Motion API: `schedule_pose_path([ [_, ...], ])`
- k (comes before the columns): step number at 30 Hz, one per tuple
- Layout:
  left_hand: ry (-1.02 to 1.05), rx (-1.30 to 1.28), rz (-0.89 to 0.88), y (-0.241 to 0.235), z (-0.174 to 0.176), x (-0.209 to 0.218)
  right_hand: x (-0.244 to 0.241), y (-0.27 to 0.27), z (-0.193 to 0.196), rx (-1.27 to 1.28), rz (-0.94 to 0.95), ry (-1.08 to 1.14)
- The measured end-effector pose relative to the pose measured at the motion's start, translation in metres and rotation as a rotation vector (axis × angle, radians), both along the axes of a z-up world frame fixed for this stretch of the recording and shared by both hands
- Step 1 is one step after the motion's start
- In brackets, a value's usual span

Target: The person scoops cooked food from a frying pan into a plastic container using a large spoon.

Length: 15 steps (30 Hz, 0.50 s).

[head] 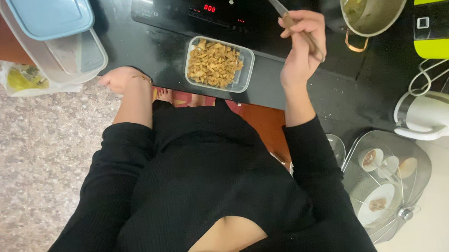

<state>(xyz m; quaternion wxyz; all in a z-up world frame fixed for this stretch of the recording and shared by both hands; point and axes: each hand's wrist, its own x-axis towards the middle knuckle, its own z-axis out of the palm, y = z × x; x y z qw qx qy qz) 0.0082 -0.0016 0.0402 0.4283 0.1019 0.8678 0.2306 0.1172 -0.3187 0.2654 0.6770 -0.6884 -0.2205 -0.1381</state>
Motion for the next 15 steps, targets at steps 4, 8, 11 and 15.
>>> schedule_pose_path([
  [4, -0.002, 0.020, -0.022, 0.000, -0.003, -0.001, -0.012, 0.002, 0.000, -0.043, -0.003, -0.024],
  [8, -0.063, -0.033, 0.035, 0.001, 0.014, 0.001, -0.020, 0.004, 0.000, -0.112, 0.040, -0.119],
  [11, 0.005, -0.037, 0.044, 0.006, -0.017, -0.002, -0.024, 0.002, -0.007, -0.155, 0.077, -0.163],
  [15, -0.086, 0.021, 0.033, -0.002, 0.022, 0.003, -0.026, 0.000, -0.014, -0.196, 0.101, -0.239],
])
